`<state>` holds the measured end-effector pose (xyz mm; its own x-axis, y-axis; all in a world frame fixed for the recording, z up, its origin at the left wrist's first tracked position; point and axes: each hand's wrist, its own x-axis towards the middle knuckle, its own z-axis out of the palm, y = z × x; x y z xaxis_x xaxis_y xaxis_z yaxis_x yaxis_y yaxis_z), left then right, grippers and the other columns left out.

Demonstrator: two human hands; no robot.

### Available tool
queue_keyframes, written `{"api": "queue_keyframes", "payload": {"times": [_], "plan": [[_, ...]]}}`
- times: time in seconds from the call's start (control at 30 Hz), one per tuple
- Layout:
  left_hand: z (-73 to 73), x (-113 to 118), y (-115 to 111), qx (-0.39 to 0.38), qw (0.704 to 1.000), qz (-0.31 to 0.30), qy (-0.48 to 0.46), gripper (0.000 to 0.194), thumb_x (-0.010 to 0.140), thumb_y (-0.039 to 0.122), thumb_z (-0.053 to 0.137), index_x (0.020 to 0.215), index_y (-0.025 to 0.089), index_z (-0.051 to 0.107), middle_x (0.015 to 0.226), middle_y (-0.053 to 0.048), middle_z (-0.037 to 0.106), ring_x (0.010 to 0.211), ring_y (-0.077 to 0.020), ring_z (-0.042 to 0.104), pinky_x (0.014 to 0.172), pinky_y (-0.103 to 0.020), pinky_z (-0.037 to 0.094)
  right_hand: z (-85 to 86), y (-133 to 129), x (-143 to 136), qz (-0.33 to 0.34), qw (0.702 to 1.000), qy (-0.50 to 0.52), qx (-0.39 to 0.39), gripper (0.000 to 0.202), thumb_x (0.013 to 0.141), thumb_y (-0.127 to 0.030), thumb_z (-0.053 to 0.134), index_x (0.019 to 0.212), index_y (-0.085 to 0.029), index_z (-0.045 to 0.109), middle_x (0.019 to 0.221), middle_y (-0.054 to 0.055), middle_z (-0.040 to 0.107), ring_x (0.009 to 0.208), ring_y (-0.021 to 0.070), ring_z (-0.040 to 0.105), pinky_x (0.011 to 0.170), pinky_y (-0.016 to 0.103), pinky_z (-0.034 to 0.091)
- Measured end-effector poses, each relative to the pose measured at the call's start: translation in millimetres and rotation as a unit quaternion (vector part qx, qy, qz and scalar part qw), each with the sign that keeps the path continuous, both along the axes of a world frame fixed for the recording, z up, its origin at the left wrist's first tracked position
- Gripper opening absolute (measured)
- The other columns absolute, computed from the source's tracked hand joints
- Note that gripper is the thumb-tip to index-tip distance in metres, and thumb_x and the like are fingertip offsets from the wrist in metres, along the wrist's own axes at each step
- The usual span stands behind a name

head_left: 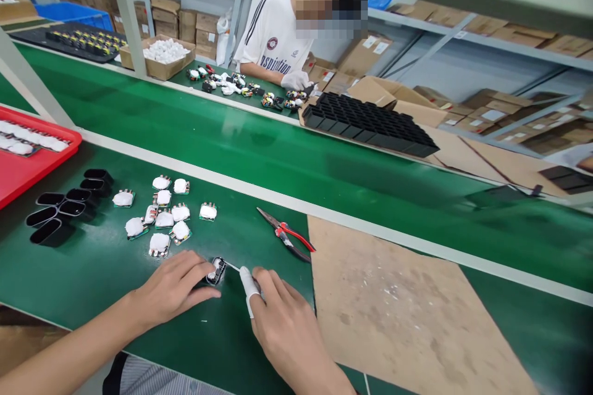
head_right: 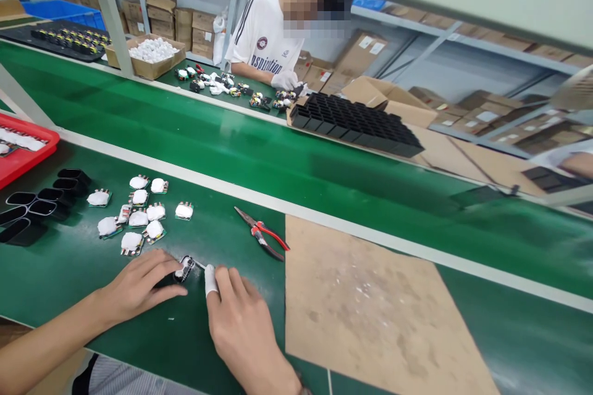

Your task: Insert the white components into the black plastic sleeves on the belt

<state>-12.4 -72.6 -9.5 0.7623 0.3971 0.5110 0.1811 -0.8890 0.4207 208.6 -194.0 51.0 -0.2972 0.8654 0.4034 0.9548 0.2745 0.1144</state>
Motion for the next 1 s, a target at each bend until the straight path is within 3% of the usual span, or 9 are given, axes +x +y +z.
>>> {"api": "queue_keyframes", "payload": {"times": [0.13,0.37,0.63,0.8,0.9,1.0], "plan": [[2.7,0.8,0.2,0.008,1.0,-0.02,0.004,0.019,0.103,0.024,0.067,0.119,0.016,0.061,0.097,-0.008,0.068,0.084,-0.0219,0.067,0.076,-0.037,0.058,-0.9,-0.4,-4.9,-0.015,1.0,-0.016,-0.002,0.027,0.087,0.003,0.045,0.078,-0.02,0.055,0.099,0.012,0.06,0.078,0.0215,0.052,0.061,0.032,0.046],[0.8,-0.4,0.7,0.009,1.0,-0.022,0.005,0.017,0.103,0.022,0.066,0.118,0.016,0.061,0.109,-0.012,0.068,0.096,-0.0253,0.069,0.083,-0.041,0.06,-0.9,3.6,-10.8,-0.014,1.0,-0.002,0.0,0.028,0.087,0.003,0.042,0.078,-0.021,0.055,0.098,0.011,0.059,0.077,0.0214,0.05,0.06,0.031,0.043],[-4.7,-1.5,-2.6,-0.071,0.997,0.001,-0.021,0.027,0.102,0.017,0.061,0.128,0.016,0.053,0.115,-0.014,0.071,0.105,-0.027,0.07,0.089,-0.043,0.062,4.6,3.8,-12.0,0.009,1.0,0.007,-0.02,0.024,0.077,0.001,0.048,0.072,-0.022,0.052,0.095,0.01,0.06,0.077,0.0222,0.051,0.059,0.033,0.04],[3.2,0.9,-1.0,-0.029,1.0,-0.011,-0.004,0.034,0.101,0.012,0.057,0.135,0.015,0.055,0.115,-0.015,0.071,0.1,-0.0269,0.07,0.086,-0.045,0.063,10.5,0.4,-2.1,0.008,0.999,0.033,-0.034,0.026,0.08,0.002,0.045,0.074,-0.022,0.053,0.093,0.009,0.06,0.074,0.0209,0.053,0.058,0.033,0.04],[5.1,2.7,0.3,-0.004,1.0,-0.018,-0.015,0.036,0.1,0.009,0.057,0.135,0.016,0.06,0.117,-0.015,0.071,0.104,-0.0272,0.071,0.088,-0.045,0.063,-0.2,-2.0,17.0,-0.022,0.998,0.059,-0.029,0.024,0.088,-0.002,0.044,0.079,-0.021,0.056,0.102,0.01,0.063,0.071,0.0183,0.054,0.058,0.033,0.043],[2.5,2.3,0.5,-0.029,0.999,-0.022,-0.02,0.036,0.099,0.009,0.058,0.134,0.018,0.061,0.119,-0.014,0.071,0.107,-0.0262,0.071,0.091,-0.045,0.063,-25.7,-0.3,40.4,-0.062,0.995,0.072,-0.022,0.021,0.094,-0.006,0.046,0.086,-0.019,0.061,0.107,0.01,0.065,0.071,0.0171,0.057,0.059,0.032,0.045]]}}
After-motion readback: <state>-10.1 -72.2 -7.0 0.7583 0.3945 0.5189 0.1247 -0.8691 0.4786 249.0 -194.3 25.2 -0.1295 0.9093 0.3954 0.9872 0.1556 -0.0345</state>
